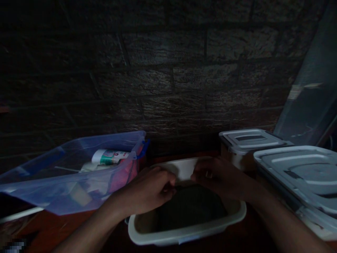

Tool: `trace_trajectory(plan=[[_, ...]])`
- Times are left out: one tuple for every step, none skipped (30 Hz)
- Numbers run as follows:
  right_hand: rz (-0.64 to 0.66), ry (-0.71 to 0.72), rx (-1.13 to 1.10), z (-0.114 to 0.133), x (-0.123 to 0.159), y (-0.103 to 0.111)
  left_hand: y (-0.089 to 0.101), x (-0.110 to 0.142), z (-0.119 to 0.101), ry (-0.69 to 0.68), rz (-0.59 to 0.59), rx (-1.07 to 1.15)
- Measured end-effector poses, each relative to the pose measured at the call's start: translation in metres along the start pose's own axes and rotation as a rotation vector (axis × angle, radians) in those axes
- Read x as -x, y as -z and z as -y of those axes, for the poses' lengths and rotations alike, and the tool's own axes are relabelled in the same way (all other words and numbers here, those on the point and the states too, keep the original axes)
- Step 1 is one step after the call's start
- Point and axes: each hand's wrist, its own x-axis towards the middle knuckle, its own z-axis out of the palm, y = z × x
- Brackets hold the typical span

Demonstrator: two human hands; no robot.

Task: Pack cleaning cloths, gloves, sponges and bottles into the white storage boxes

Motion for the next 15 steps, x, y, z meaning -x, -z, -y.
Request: trace_trajectory(plan=[[0.008,-0.01,0.016,0.001,0.0,0.0,0.0,0.0,0.001,-0.002,-0.007,0.005],[0.017,-0.02,0.035,0.003,-0.001,0.0,-0.001,0.001,0.001,-0.001,-0.016,0.009],[0.03,-0.027,0.057,0.004,-0.001,0.0,-0.001,0.001,0.001,-0.002,-0.021,0.01],[0.043,-0.032,0.082,0.005,-0.002,0.001,0.0,0.001,0.001,-0.001,-0.022,0.011],[0.054,-0.031,0.109,0.006,-0.003,0.001,0.0,0.001,0.001,0.0,-0.022,0.01],[0.064,-0.028,0.137,0.007,-0.004,0.001,0.0,0.001,0.001,0.001,-0.021,0.009],[0.07,-0.024,0.167,0.008,-0.005,0.001,0.0,0.001,0.001,0.002,-0.022,0.008],[0.074,-0.02,0.196,0.008,-0.006,0.001,0.001,0.001,0.001,0.004,-0.025,0.007],[0.075,-0.019,0.223,0.009,-0.006,0.002,0.001,0.001,0.001,0.005,-0.03,0.007],[0.078,-0.017,0.247,0.01,-0.007,0.002,0.001,0.001,0.0,0.007,-0.036,0.007],[0.085,-0.017,0.262,0.011,-0.007,0.001,0.001,0.001,0.0,0.008,-0.042,0.007],[0.088,-0.021,0.267,0.011,-0.007,0.001,0.0,0.002,0.0,0.011,-0.048,0.008],[0.089,-0.031,0.263,0.011,-0.006,0.001,0.0,0.002,-0.001,0.014,-0.052,0.008],[0.085,-0.043,0.253,0.012,-0.006,0.001,0.0,0.002,-0.001,0.018,-0.055,0.007],[0.076,-0.052,0.241,0.012,-0.005,0.0,0.001,0.003,-0.002,0.022,-0.058,0.005]])
